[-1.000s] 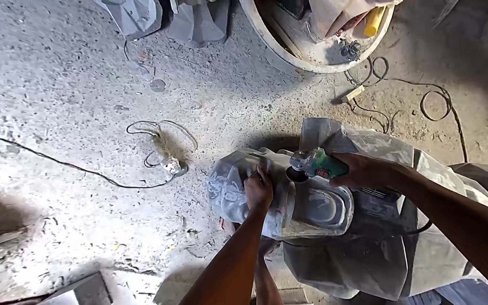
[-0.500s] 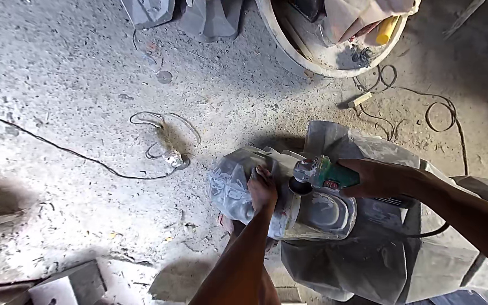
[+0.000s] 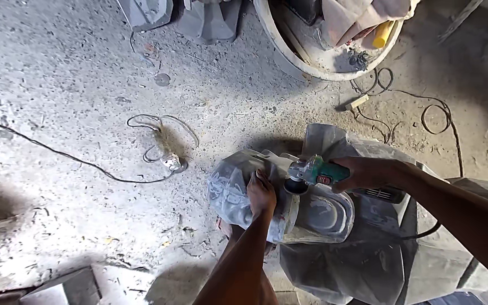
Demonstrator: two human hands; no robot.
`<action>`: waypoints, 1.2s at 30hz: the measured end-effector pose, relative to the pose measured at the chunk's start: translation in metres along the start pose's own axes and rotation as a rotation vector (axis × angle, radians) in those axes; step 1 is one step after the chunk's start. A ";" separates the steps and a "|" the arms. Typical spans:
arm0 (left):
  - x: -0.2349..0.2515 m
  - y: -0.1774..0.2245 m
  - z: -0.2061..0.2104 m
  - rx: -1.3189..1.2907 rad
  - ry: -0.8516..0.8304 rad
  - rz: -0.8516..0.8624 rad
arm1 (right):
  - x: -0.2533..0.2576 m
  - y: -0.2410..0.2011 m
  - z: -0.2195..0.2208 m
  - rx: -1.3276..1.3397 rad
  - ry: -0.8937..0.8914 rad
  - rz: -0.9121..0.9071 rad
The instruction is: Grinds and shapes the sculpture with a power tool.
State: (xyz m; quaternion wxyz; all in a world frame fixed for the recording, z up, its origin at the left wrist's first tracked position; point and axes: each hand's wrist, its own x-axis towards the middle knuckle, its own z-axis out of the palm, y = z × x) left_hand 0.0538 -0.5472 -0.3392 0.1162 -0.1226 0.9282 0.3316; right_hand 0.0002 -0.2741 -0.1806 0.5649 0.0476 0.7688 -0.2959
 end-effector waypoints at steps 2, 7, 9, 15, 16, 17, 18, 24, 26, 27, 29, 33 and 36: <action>0.001 0.002 0.000 0.008 -0.008 -0.013 | 0.004 0.001 0.001 0.032 0.002 0.016; 0.002 0.007 -0.002 0.022 -0.011 -0.027 | 0.021 0.025 -0.009 0.098 0.016 0.129; 0.001 0.006 -0.002 0.012 -0.007 -0.014 | 0.020 0.037 -0.011 0.141 0.005 0.196; 0.000 0.005 -0.003 0.031 -0.024 -0.020 | 0.005 0.039 0.005 0.332 -0.024 0.157; 0.001 0.005 -0.003 0.040 -0.021 -0.017 | 0.001 0.031 0.006 0.327 -0.036 0.142; 0.001 0.006 -0.003 0.047 -0.021 -0.017 | 0.000 0.030 0.007 0.340 -0.040 0.119; 0.002 0.007 -0.002 0.043 -0.016 -0.016 | 0.003 0.036 0.009 0.366 -0.040 0.106; 0.004 0.006 -0.004 0.041 -0.039 -0.003 | 0.033 0.064 0.005 0.260 0.012 0.210; 0.003 0.008 -0.005 0.039 -0.056 0.008 | 0.031 0.072 0.005 0.199 0.059 0.268; 0.003 0.008 -0.005 0.036 -0.054 0.019 | 0.026 0.075 0.007 0.185 0.084 0.298; 0.003 0.007 -0.003 0.026 -0.039 0.043 | 0.008 0.086 0.019 0.189 0.153 0.311; 0.003 0.009 -0.005 0.038 -0.056 0.062 | -0.039 0.121 0.083 0.407 0.453 0.206; 0.006 0.009 -0.003 0.056 -0.041 0.067 | -0.073 0.128 0.158 0.653 0.619 0.149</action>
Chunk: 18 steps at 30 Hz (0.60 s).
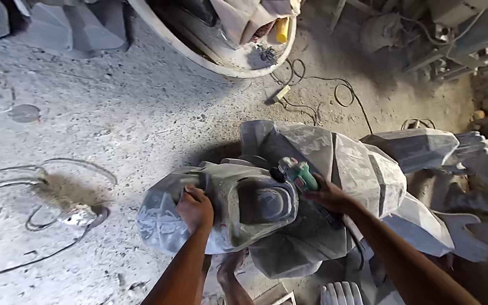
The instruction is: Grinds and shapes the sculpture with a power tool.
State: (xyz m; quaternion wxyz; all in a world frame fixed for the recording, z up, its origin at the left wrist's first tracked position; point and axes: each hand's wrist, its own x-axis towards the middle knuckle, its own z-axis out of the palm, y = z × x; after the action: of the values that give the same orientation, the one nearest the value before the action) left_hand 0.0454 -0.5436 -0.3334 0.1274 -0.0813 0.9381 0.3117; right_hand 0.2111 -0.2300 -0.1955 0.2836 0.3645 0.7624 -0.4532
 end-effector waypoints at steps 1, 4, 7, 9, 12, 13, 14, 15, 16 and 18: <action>0.001 0.000 0.001 0.000 0.009 0.006 | -0.019 0.022 0.011 0.051 0.026 0.001; 0.002 0.000 0.001 0.004 -0.010 0.003 | -0.080 0.072 0.051 0.023 0.060 0.042; 0.004 -0.003 0.002 0.003 -0.025 0.008 | -0.135 0.100 0.095 -0.037 0.134 0.170; 0.006 -0.004 0.002 0.000 -0.025 0.013 | -0.160 0.112 0.120 -0.027 0.192 0.268; 0.006 -0.002 0.002 -0.006 -0.024 0.036 | -0.181 0.130 0.141 0.001 0.310 0.366; 0.006 -0.002 0.002 -0.007 -0.020 0.044 | -0.184 0.134 0.143 0.014 0.345 0.380; 0.008 -0.003 0.002 -0.004 -0.015 0.051 | -0.186 0.138 0.145 0.035 0.385 0.381; 0.008 -0.004 0.003 -0.005 -0.006 0.058 | -0.187 0.143 0.145 0.062 0.437 0.370; 0.009 -0.004 0.003 -0.006 -0.007 0.060 | -0.187 0.148 0.146 0.096 0.499 0.350; 0.009 -0.006 0.003 -0.001 -0.008 0.062 | -0.187 0.153 0.145 0.182 0.630 0.306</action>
State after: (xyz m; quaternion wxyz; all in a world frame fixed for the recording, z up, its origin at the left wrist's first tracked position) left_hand 0.0386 -0.5469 -0.3419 0.1215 -0.0511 0.9395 0.3163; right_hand 0.4572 -0.3669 -0.1896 0.0658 0.6198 0.7057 -0.3370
